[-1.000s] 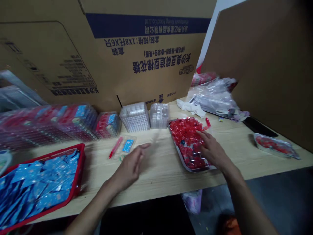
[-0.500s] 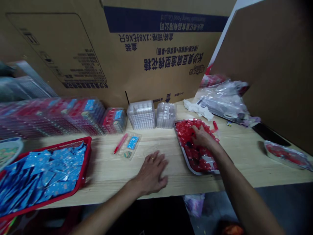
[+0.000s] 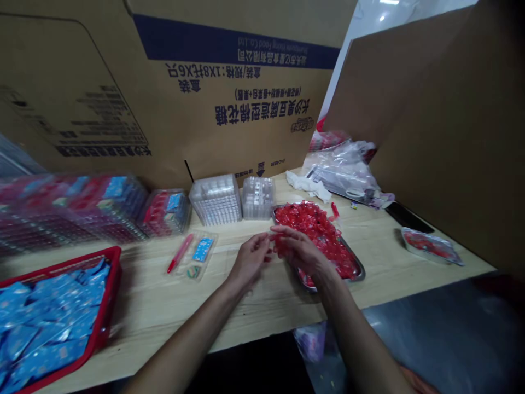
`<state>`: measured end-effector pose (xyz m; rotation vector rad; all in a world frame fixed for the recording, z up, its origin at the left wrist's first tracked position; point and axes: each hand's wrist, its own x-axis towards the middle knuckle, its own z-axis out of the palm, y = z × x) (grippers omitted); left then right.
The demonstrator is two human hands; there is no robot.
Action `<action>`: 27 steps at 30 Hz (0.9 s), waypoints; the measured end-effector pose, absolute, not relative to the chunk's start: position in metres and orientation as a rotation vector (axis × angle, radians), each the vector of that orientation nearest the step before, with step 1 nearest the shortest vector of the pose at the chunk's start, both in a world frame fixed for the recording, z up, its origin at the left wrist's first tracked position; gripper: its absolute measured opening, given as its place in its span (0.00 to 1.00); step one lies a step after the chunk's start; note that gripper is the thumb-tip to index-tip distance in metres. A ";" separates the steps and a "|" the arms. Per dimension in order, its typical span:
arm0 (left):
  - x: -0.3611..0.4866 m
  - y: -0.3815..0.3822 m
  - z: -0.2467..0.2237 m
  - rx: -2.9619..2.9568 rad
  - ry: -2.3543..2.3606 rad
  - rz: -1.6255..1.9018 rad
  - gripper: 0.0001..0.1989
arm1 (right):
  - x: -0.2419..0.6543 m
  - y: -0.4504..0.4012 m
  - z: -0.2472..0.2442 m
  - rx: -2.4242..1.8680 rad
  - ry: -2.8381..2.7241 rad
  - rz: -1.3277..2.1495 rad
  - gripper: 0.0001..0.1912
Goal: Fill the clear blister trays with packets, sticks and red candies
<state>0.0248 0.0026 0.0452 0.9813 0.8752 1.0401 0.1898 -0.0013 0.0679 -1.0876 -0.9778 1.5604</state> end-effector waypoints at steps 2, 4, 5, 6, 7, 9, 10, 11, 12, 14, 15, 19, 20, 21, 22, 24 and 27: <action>0.035 0.011 0.045 0.924 0.816 1.051 0.17 | 0.170 -0.008 0.063 -1.056 -0.975 1.598 0.33; 0.035 0.015 0.042 0.905 0.774 1.023 0.15 | 0.161 -0.012 0.056 -1.069 -1.008 1.590 0.42; 0.032 0.015 0.039 0.893 0.766 1.011 0.15 | 0.159 -0.013 0.051 -1.078 -1.040 1.584 0.46; 0.028 0.014 0.037 0.891 0.761 1.002 0.14 | 0.158 -0.013 0.047 -1.082 -1.081 1.579 0.49; 0.025 0.013 0.035 0.901 0.756 0.998 0.14 | 0.158 -0.012 0.043 -1.079 -1.124 1.574 0.51; 0.017 0.010 0.033 0.941 0.747 1.003 0.15 | 0.158 -0.010 0.036 -1.049 -1.180 1.570 0.51; 0.014 0.010 0.033 0.956 0.759 1.023 0.15 | 0.157 -0.009 0.034 -1.030 -1.180 1.580 0.50; 0.010 0.010 0.033 0.959 0.785 1.064 0.14 | 0.157 -0.008 0.034 -1.016 -1.160 1.602 0.47; 0.006 0.012 0.033 0.945 0.820 1.122 0.13 | 0.156 -0.008 0.034 -1.009 -1.124 1.633 0.42; -0.003 0.015 0.034 0.862 0.886 1.224 0.13 | 0.153 -0.010 0.037 -1.006 -1.036 1.708 0.32; -0.007 0.017 0.035 0.802 0.899 1.236 0.14 | 0.151 -0.012 0.039 -1.009 -0.994 1.738 0.28; -0.024 0.019 0.034 0.664 0.844 1.123 0.19 | 0.142 -0.017 0.047 -1.049 -0.923 1.743 0.21; -0.028 0.018 0.033 0.666 0.847 1.114 0.19 | 0.141 -0.017 0.049 -1.075 -0.936 1.711 0.20; -0.032 0.017 0.031 0.675 0.864 1.117 0.18 | 0.140 -0.017 0.051 -1.104 -0.955 1.668 0.19; -0.037 0.017 0.030 0.682 0.891 1.123 0.17 | 0.141 -0.017 0.053 -1.133 -0.974 1.616 0.19; -0.047 0.017 0.027 0.687 0.956 1.139 0.15 | 0.145 -0.017 0.055 -1.193 -1.005 1.489 0.19; -0.061 0.019 0.023 0.770 1.038 1.175 0.15 | 0.151 -0.024 0.054 -1.274 -1.120 1.323 0.16</action>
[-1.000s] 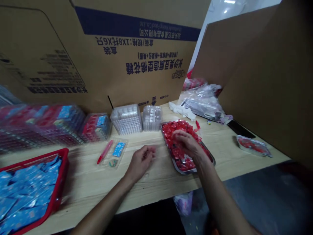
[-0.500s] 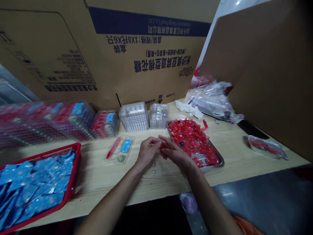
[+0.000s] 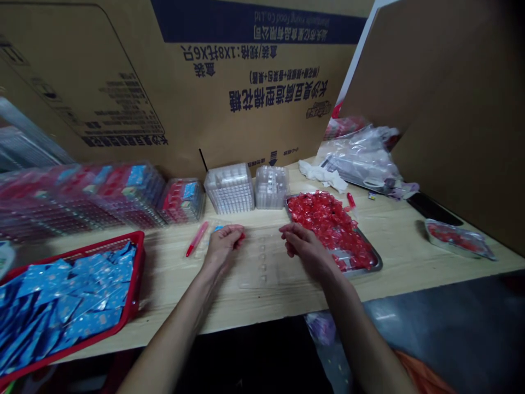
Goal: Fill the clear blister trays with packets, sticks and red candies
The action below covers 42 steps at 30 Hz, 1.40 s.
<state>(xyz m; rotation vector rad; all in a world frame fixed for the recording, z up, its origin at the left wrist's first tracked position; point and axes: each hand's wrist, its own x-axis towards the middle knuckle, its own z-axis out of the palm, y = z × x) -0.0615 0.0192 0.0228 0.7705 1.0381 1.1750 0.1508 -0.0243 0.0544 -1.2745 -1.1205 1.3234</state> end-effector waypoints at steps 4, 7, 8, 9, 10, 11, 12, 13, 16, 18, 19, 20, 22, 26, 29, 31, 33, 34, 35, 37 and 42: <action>-0.065 0.024 0.019 0.995 1.062 1.139 0.15 | 0.140 -0.041 0.042 -1.432 -1.577 1.174 0.10; -0.058 0.031 0.015 1.293 1.057 1.075 0.11 | 0.128 -0.050 0.030 -1.483 -1.870 0.846 0.10; -0.055 0.034 0.013 1.425 1.072 1.067 0.08 | 0.126 -0.051 0.026 -1.495 -1.919 0.769 0.11; -0.052 0.038 0.011 1.559 1.089 1.063 0.07 | 0.124 -0.051 0.023 -1.509 -1.953 0.726 0.11; -0.050 0.041 0.009 1.687 1.100 1.053 0.07 | 0.124 -0.051 0.021 -1.524 -1.976 0.707 0.12; -0.048 0.044 0.008 1.796 1.097 1.033 0.08 | 0.124 -0.050 0.019 -1.537 -1.987 0.699 0.12; -0.046 0.047 0.006 1.876 1.084 1.004 0.08 | 0.125 -0.049 0.018 -1.541 -1.995 0.698 0.12; -0.045 0.049 0.005 1.932 1.063 0.973 0.08 | 0.126 -0.048 0.016 -1.538 -2.003 0.699 0.13; -0.042 0.052 0.001 1.993 0.992 0.907 0.07 | 0.127 -0.045 0.014 -1.527 -2.011 0.721 0.14; -0.040 0.053 -0.002 1.999 0.935 0.894 0.07 | 0.126 -0.044 0.013 -1.536 -1.997 0.748 0.14; -0.039 0.054 -0.004 2.012 0.906 0.892 0.07 | 0.125 -0.044 0.013 -1.541 -1.984 0.763 0.13; -0.038 0.054 -0.007 2.033 0.887 0.894 0.08 | 0.124 -0.044 0.013 -1.542 -1.972 0.776 0.13; -0.035 0.054 -0.012 2.086 0.877 0.898 0.10 | 0.124 -0.045 0.013 -1.531 -1.946 0.807 0.12; -0.034 0.046 -0.013 2.117 0.900 0.897 0.12 | 0.131 -0.047 0.018 -1.488 -1.775 1.047 0.16; -0.032 0.027 -0.001 1.966 1.021 1.020 0.16 | 0.138 -0.046 0.020 -1.392 -1.522 1.226 0.29; -0.028 0.011 0.010 1.824 1.067 1.045 0.15 | 0.140 -0.044 0.018 -1.315 -1.410 1.277 0.35; -0.023 -0.002 0.018 1.749 1.054 0.986 0.12 | 0.138 -0.040 0.013 -1.252 -1.361 1.290 0.38; -0.020 -0.007 0.020 1.725 1.042 0.946 0.11 | 0.136 -0.038 0.010 -1.222 -1.347 1.292 0.40; -0.019 -0.009 0.021 1.694 1.038 0.915 0.10 | 0.134 -0.036 0.008 -1.189 -1.333 1.302 0.40; -0.018 -0.010 0.018 1.576 1.036 0.902 0.09 | 0.130 -0.035 0.007 -1.116 -1.296 1.350 0.38; -0.022 -0.002 0.011 1.157 0.948 0.974 0.10 | 0.126 -0.038 0.020 -1.003 -1.117 1.518 0.28</action>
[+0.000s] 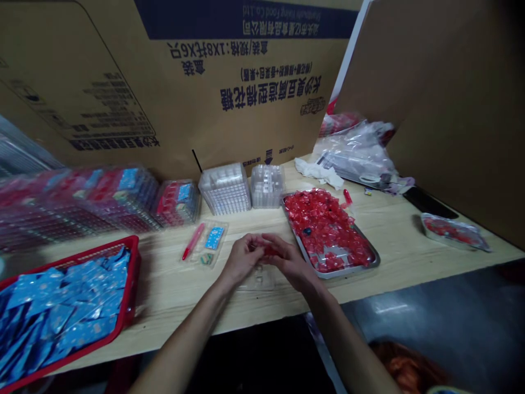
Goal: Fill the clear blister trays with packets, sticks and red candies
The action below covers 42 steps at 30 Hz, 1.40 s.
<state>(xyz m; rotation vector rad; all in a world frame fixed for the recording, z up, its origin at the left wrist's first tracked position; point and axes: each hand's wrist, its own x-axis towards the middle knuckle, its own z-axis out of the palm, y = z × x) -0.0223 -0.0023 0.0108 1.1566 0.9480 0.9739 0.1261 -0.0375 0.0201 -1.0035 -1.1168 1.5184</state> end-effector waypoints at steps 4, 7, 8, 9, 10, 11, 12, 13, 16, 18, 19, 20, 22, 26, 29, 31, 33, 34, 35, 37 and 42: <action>-0.028 -0.001 0.020 0.924 0.848 0.968 0.15 | 0.126 -0.036 0.027 -0.992 -0.902 1.599 0.19; -0.032 -0.002 0.024 0.809 0.787 0.980 0.18 | 0.126 -0.035 0.026 -1.008 -0.881 1.620 0.19; -0.033 -0.002 0.025 0.783 0.774 0.990 0.19 | 0.125 -0.034 0.025 -1.027 -0.926 1.591 0.19; -0.033 -0.003 0.024 0.777 0.772 1.000 0.19 | 0.124 -0.034 0.024 -1.056 -0.994 1.545 0.18; -0.033 -0.003 0.023 0.794 0.777 1.008 0.20 | 0.123 -0.033 0.023 -1.090 -1.078 1.481 0.17; -0.033 -0.004 0.021 0.833 0.787 1.018 0.21 | 0.123 -0.032 0.023 -1.127 -1.166 1.400 0.16; -0.033 -0.004 0.020 0.893 0.800 1.025 0.21 | 0.122 -0.031 0.022 -1.167 -1.250 1.309 0.15; -0.032 -0.004 0.018 0.967 0.814 1.025 0.21 | 0.121 -0.030 0.021 -1.204 -1.318 1.219 0.14; -0.032 -0.003 0.013 1.171 0.880 1.000 0.19 | 0.121 -0.026 0.018 -1.262 -1.378 1.057 0.11; -0.032 -0.003 0.011 1.227 0.942 0.983 0.19 | 0.120 -0.025 0.018 -1.239 -1.340 1.097 0.11; -0.032 -0.003 0.010 1.239 0.969 0.979 0.19 | 0.119 -0.025 0.018 -1.217 -1.324 1.131 0.12; -0.032 -0.004 0.010 1.255 0.993 0.978 0.18 | 0.119 -0.026 0.019 -1.195 -1.323 1.163 0.12; -0.032 -0.006 0.009 1.321 1.047 0.997 0.17 | 0.117 -0.026 0.019 -1.165 -1.362 1.190 0.11; -0.034 -0.009 0.011 1.359 1.070 1.006 0.16 | 0.117 -0.025 0.019 -1.258 -1.542 1.009 0.11; -0.039 -0.009 0.016 1.119 0.918 0.987 0.21 | 0.120 -0.024 0.021 -1.338 -1.586 0.934 0.11; -0.044 -0.009 0.019 0.966 0.861 0.993 0.22 | 0.121 -0.025 0.024 -1.304 -1.558 1.042 0.13; -0.048 -0.009 0.022 0.858 0.841 0.977 0.20 | 0.121 -0.026 0.029 -1.232 -1.516 1.180 0.14; -0.049 -0.009 0.023 0.811 0.827 0.960 0.19 | 0.121 -0.026 0.031 -1.199 -1.494 1.235 0.15; -0.050 -0.009 0.024 0.765 0.810 0.944 0.19 | 0.120 -0.027 0.033 -1.170 -1.468 1.276 0.16; -0.050 -0.011 0.026 0.693 0.775 0.914 0.20 | 0.119 -0.029 0.035 -1.113 -1.417 1.352 0.19; -0.055 -0.014 0.033 0.810 0.809 0.870 0.17 | 0.128 -0.034 0.039 -1.009 -1.247 1.645 0.21</action>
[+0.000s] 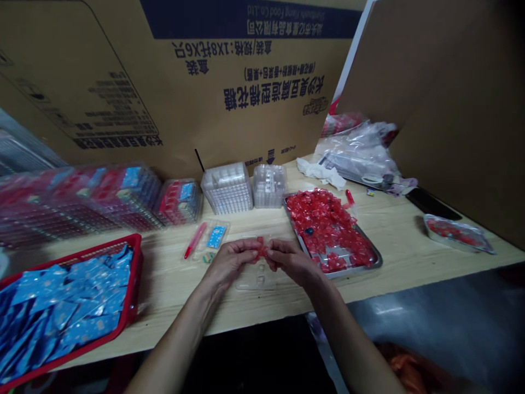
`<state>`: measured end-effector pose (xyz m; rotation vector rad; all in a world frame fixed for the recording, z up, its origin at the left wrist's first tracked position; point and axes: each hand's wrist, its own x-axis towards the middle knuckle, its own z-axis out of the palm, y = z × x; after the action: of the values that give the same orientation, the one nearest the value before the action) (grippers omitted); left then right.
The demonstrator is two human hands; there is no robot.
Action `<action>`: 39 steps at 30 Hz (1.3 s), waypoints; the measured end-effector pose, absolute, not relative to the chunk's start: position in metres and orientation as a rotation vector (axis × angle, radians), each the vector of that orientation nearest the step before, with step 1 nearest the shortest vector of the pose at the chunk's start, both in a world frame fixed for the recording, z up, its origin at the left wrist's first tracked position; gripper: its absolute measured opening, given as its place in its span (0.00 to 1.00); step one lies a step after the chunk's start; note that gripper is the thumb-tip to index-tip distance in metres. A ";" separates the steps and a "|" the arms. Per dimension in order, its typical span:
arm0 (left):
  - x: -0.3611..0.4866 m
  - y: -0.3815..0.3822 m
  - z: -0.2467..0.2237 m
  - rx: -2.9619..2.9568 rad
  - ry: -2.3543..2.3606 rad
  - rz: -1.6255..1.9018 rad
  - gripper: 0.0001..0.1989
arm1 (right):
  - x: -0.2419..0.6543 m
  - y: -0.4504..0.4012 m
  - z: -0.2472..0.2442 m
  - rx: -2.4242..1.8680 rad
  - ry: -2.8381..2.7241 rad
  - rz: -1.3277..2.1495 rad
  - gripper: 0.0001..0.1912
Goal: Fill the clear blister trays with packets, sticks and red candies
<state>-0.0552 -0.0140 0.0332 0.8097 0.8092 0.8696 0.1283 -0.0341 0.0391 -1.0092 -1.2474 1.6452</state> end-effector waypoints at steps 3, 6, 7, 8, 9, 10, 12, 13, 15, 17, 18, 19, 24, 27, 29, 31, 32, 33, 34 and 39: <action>-0.074 -0.008 0.038 0.899 0.906 0.878 0.13 | 0.152 -0.038 0.050 -0.996 -1.060 1.687 0.20; -0.095 0.000 0.041 0.875 0.974 0.889 0.15 | 0.175 -0.041 0.062 -1.085 -0.971 1.515 0.21; -0.099 0.002 0.041 0.863 0.968 0.881 0.16 | 0.178 -0.042 0.063 -1.128 -0.993 1.452 0.21; -0.101 0.003 0.041 0.852 0.951 0.877 0.17 | 0.178 -0.043 0.064 -1.166 -1.042 1.407 0.22; -0.100 0.003 0.040 0.838 0.926 0.874 0.18 | 0.174 -0.044 0.062 -1.195 -1.106 1.381 0.22; -0.097 0.003 0.040 0.820 0.897 0.875 0.20 | 0.168 -0.046 0.060 -1.211 -1.170 1.367 0.22; -0.087 0.000 0.038 0.770 0.846 0.883 0.22 | 0.151 -0.049 0.054 -1.217 -1.270 1.366 0.21; -0.082 -0.001 0.037 0.747 0.829 0.888 0.23 | 0.143 -0.051 0.051 -1.212 -1.295 1.374 0.21; -0.074 -0.004 0.035 0.721 0.808 0.907 0.22 | 0.130 -0.054 0.046 -1.205 -1.313 1.390 0.20; -0.070 -0.006 0.033 0.729 0.793 0.925 0.20 | 0.125 -0.056 0.043 -1.207 -1.325 1.405 0.19; -0.070 -0.006 0.031 0.744 0.789 0.932 0.19 | 0.125 -0.056 0.042 -1.214 -1.331 1.407 0.19; -0.071 -0.006 0.029 0.767 0.792 0.936 0.19 | 0.125 -0.056 0.041 -1.227 -1.342 1.401 0.18; -0.070 0.008 0.016 1.073 0.956 1.025 0.19 | 0.130 -0.057 0.032 -1.397 -1.619 1.119 0.06; -0.062 0.018 0.007 1.429 1.059 1.054 0.09 | 0.126 -0.057 0.024 -1.448 -1.810 0.921 0.04; -0.055 0.022 0.002 1.702 1.066 1.006 0.06 | 0.123 -0.057 0.020 -1.454 -1.872 0.870 0.06; -0.050 0.024 -0.003 1.913 1.015 0.930 0.09 | 0.121 -0.056 0.018 -1.456 -1.891 0.862 0.07; -0.048 0.024 -0.005 1.971 0.985 0.901 0.11 | 0.121 -0.055 0.017 -1.453 -1.890 0.865 0.08; -0.047 0.025 -0.007 2.005 0.963 0.887 0.11 | 0.122 -0.054 0.017 -1.450 -1.887 0.874 0.08; -0.046 0.025 -0.008 2.024 0.949 0.883 0.11 | 0.122 -0.053 0.017 -1.447 -1.887 0.892 0.08; -0.047 0.024 -0.014 2.111 0.854 0.888 0.10 | 0.127 -0.049 0.018 -1.477 -1.890 0.979 0.07</action>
<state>-0.0471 0.0243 -0.0142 2.1114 0.8545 0.8882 0.1274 -0.0490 0.0179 -1.4769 -1.8902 0.9789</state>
